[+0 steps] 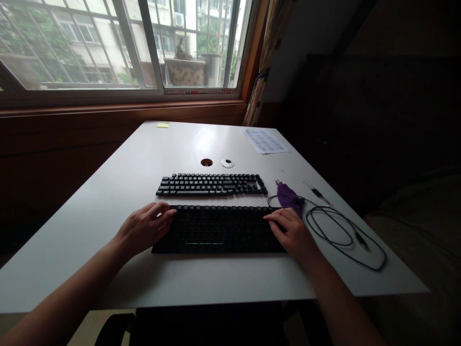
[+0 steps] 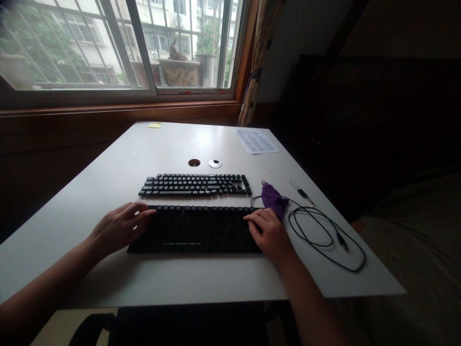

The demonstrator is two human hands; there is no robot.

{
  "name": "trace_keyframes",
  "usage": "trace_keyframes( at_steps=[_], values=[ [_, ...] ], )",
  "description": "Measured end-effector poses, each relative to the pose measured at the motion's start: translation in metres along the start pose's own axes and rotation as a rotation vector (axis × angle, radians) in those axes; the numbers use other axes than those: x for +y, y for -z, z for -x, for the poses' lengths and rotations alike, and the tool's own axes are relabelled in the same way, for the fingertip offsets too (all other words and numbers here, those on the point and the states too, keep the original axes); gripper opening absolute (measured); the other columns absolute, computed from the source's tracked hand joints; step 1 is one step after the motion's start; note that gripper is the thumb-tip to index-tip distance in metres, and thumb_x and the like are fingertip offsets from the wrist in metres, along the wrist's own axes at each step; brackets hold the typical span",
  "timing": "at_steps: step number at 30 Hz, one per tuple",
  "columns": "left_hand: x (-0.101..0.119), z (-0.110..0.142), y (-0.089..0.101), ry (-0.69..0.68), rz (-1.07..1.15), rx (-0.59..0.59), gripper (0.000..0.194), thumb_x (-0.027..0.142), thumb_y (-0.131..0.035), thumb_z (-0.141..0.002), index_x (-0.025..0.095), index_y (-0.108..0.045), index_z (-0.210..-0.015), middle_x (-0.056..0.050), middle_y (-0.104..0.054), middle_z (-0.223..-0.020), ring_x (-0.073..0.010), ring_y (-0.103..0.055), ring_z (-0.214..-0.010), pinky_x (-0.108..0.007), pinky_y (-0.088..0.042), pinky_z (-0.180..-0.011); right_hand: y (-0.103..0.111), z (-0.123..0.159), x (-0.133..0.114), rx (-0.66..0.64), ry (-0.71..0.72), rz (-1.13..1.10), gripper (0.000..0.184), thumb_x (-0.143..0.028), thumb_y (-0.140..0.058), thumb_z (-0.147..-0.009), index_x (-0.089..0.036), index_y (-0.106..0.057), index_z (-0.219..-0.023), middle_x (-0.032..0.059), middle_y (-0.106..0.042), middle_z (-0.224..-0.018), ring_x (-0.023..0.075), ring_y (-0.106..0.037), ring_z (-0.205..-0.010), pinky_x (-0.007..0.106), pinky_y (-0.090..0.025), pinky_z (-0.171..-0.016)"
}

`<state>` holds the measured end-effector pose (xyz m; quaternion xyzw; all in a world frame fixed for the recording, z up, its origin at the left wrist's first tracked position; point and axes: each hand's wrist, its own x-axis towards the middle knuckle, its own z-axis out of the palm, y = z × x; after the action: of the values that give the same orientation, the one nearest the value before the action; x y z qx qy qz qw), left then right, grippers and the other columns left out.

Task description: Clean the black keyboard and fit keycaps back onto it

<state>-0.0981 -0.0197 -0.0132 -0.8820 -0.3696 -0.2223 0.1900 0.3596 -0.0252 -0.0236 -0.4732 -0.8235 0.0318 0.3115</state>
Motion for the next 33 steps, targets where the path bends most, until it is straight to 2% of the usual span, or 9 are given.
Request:
trace_keyframes(
  at_steps=[11, 19, 33],
  values=[
    [0.000, 0.000, -0.001, -0.005, -0.015, -0.008, 0.022, 0.020, -0.057, -0.098, 0.021, -0.065, -0.118, -0.006, -0.067, -0.105, -0.0170, -0.065, -0.082, -0.028, -0.057, -0.066, -0.001, 0.000, 0.002, -0.003, 0.004, 0.015, 0.020, -0.014, -0.056, -0.096, -0.024, -0.070, -0.106, 0.0069, -0.069, -0.099, 0.0264, -0.059, -0.100, 0.045, -0.050, -0.090],
    [-0.009, 0.005, 0.002, -0.034, 0.050, 0.050, 0.022, 0.016, -0.059, -0.094, 0.020, -0.068, -0.114, -0.006, -0.069, -0.104, -0.0162, -0.066, -0.078, -0.028, -0.056, -0.063, -0.001, 0.000, 0.002, -0.003, -0.002, 0.017, 0.020, -0.015, -0.056, -0.096, -0.024, -0.071, -0.105, 0.0068, -0.069, -0.098, 0.0260, -0.060, -0.099, 0.045, -0.051, -0.090],
    [-0.014, 0.007, 0.005, -0.046, 0.222, 0.009, 0.028, 0.013, -0.065, -0.089, 0.023, -0.074, -0.113, -0.006, -0.072, -0.103, -0.0194, -0.066, -0.087, -0.034, -0.059, -0.076, 0.000, 0.000, 0.001, -0.002, -0.007, 0.012, 0.020, -0.016, -0.055, -0.095, -0.024, -0.071, -0.105, 0.0073, -0.070, -0.098, 0.0264, -0.060, -0.098, 0.047, -0.051, -0.091]
  ],
)
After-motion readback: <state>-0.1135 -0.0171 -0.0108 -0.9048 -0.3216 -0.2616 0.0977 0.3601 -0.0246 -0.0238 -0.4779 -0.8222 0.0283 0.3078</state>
